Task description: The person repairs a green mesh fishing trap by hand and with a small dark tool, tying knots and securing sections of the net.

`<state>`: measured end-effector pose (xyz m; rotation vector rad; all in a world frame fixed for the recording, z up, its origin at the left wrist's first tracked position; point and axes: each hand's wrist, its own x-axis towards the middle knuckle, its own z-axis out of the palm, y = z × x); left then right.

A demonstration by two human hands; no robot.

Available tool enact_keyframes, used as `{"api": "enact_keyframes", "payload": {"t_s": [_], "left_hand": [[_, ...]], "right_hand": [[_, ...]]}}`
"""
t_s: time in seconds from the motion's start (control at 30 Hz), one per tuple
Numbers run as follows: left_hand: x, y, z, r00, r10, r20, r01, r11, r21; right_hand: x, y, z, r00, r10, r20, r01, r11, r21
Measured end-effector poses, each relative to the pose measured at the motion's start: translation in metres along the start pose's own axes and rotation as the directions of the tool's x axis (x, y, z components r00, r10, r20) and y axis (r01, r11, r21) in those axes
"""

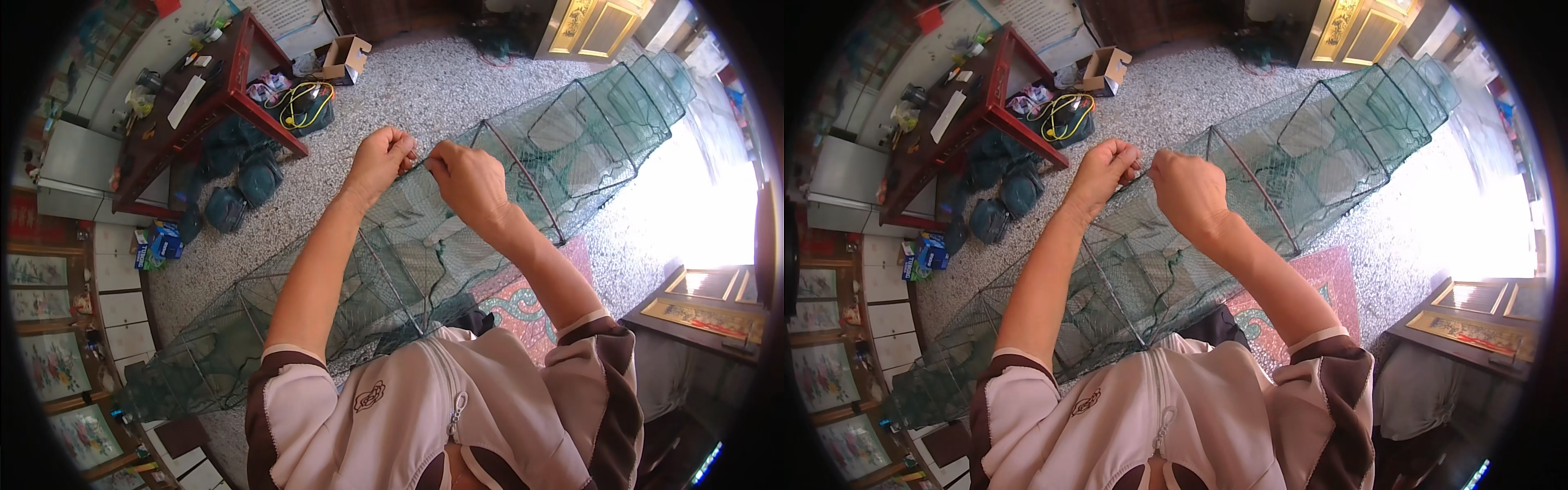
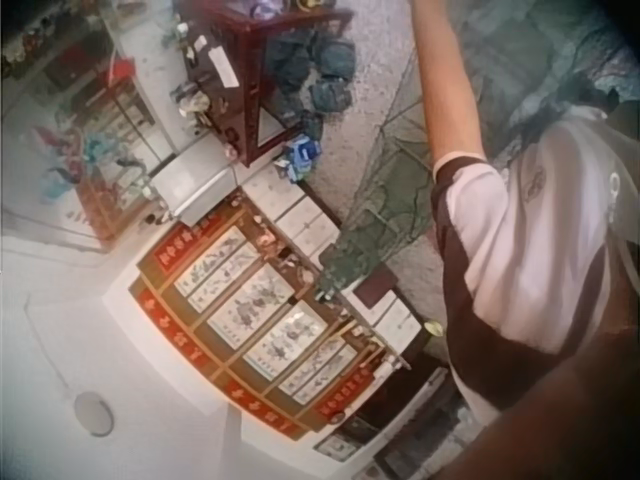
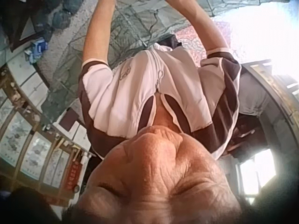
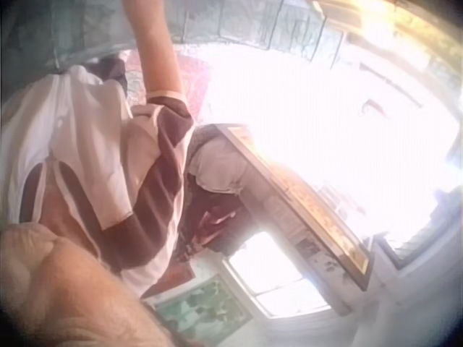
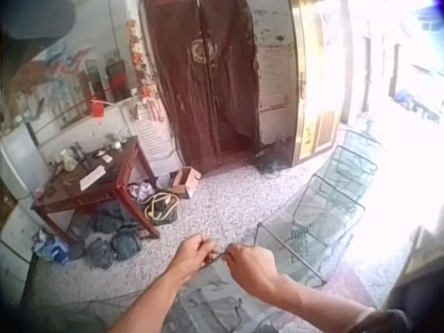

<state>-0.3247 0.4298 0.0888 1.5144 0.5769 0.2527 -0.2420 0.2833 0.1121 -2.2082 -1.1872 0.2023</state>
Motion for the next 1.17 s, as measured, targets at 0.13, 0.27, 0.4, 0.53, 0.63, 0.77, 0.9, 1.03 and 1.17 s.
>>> {"api": "enact_keyframes", "payload": {"t_s": [0.13,0.27,0.4,0.53,0.63,0.77,0.9,1.03,1.17], "left_hand": [[-0.002,0.007,-0.001,0.950,0.302,-0.076,-0.305,0.952,-0.023],[-0.004,0.010,0.000,0.971,0.234,-0.055,-0.240,0.945,-0.222],[-0.002,0.002,-0.008,0.968,0.231,-0.099,-0.243,0.962,-0.126],[0.002,-0.007,-0.009,0.971,0.218,-0.103,-0.229,0.967,-0.114],[0.003,-0.010,-0.010,0.957,0.266,-0.113,-0.269,0.963,-0.009],[-0.003,0.000,-0.004,0.898,0.439,0.028,-0.439,0.892,0.112],[-0.012,0.009,0.006,0.861,0.431,0.272,-0.494,0.837,0.236],[-0.006,0.006,-0.006,0.911,0.371,0.183,-0.397,0.907,0.138],[-0.007,0.008,-0.004,0.927,0.314,0.206,-0.347,0.925,0.156]], "right_hand": [[0.006,-0.006,0.003,0.980,-0.109,-0.169,0.113,0.994,0.014],[0.020,0.005,-0.002,0.991,-0.115,-0.067,0.121,0.989,0.084],[0.024,-0.007,-0.012,0.962,-0.218,-0.168,0.240,0.962,0.131],[0.036,-0.021,-0.032,0.945,-0.143,-0.296,0.265,0.863,0.430],[0.043,-0.039,-0.066,0.933,-0.145,-0.330,0.311,0.787,0.533],[0.040,-0.046,-0.082,0.895,-0.172,-0.412,0.415,0.662,0.624],[0.030,-0.030,-0.092,0.874,-0.269,-0.404,0.433,0.809,0.398],[0.014,0.002,-0.121,0.869,-0.465,-0.171,0.450,0.885,-0.120],[0.008,0.014,-0.156,0.907,0.240,0.346,-0.228,0.971,-0.075]]}}
